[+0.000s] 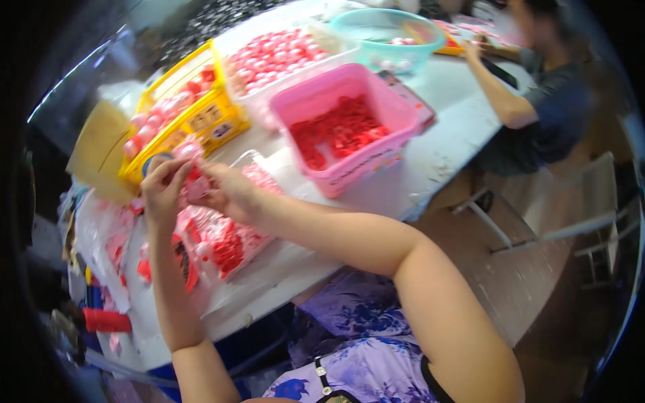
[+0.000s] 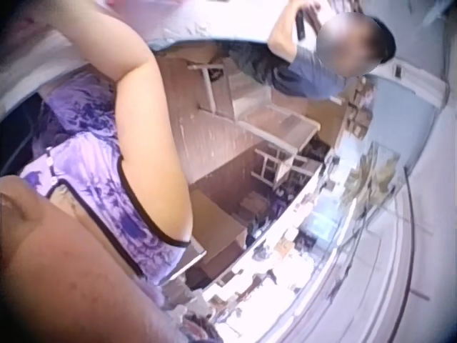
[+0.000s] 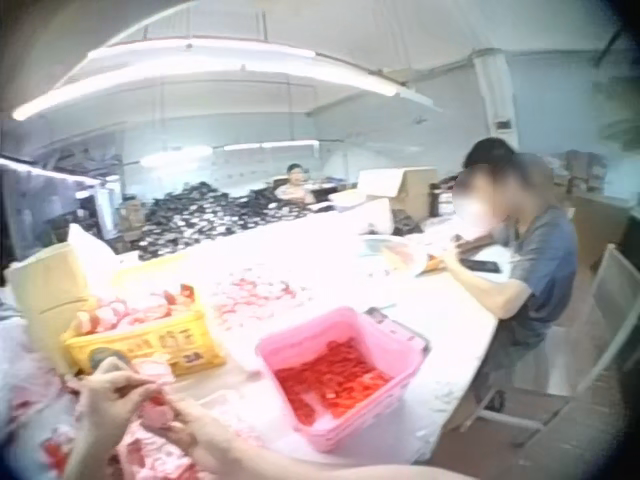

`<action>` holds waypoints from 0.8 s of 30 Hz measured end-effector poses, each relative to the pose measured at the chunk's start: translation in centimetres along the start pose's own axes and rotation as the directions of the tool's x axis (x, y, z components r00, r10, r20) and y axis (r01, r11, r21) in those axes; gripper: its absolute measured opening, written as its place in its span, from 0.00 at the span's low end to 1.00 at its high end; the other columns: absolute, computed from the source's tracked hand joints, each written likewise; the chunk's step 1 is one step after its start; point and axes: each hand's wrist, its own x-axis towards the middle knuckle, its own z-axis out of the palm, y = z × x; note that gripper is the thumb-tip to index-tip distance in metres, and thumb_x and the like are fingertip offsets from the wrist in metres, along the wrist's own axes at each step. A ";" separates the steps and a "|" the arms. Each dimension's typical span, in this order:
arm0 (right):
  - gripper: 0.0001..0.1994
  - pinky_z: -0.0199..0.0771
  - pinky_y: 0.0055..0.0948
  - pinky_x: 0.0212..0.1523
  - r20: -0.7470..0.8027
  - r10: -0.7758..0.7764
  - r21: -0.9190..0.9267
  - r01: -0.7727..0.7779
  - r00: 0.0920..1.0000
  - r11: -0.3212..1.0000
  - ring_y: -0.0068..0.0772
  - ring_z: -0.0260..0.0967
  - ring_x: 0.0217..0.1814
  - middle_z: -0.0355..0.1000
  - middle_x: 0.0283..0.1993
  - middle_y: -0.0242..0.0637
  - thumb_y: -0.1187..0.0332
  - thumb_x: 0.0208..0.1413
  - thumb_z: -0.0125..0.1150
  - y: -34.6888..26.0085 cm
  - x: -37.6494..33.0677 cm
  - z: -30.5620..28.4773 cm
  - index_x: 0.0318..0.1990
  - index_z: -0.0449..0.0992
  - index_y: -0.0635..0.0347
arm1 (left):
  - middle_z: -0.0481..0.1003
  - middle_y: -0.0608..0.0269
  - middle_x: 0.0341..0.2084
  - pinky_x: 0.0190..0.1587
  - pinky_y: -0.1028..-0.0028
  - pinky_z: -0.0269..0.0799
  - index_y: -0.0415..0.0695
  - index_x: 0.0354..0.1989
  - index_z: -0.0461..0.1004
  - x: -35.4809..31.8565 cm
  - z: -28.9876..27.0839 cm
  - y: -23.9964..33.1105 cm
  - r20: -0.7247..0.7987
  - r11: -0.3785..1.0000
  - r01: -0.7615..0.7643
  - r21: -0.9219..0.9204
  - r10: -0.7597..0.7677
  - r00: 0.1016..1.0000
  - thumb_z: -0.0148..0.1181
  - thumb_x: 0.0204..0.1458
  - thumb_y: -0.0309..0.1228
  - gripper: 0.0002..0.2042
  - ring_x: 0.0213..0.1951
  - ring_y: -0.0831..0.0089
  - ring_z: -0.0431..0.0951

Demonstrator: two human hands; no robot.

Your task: The person assembles small pink and white plastic toys at a workbench. They pick up a pink base, a white head, and a red body part, then fit them together to form a complete figure. The person repeats this process, handling the components one by one and placing the finished toys into a yellow basket.

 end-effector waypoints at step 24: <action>0.18 0.74 0.36 0.56 0.010 0.087 0.003 -0.087 0.996 0.996 0.35 0.71 0.51 0.67 0.49 0.42 0.60 0.64 0.47 -0.8 -0.6 1.9 0.56 0.62 0.61 | 0.64 0.72 0.23 0.28 0.82 0.59 0.43 0.35 0.82 -0.3 -0.8 1.2 0.029 0.980 0.167 -0.110 -0.165 0.986 0.66 0.46 0.26 0.07 0.25 0.84 0.61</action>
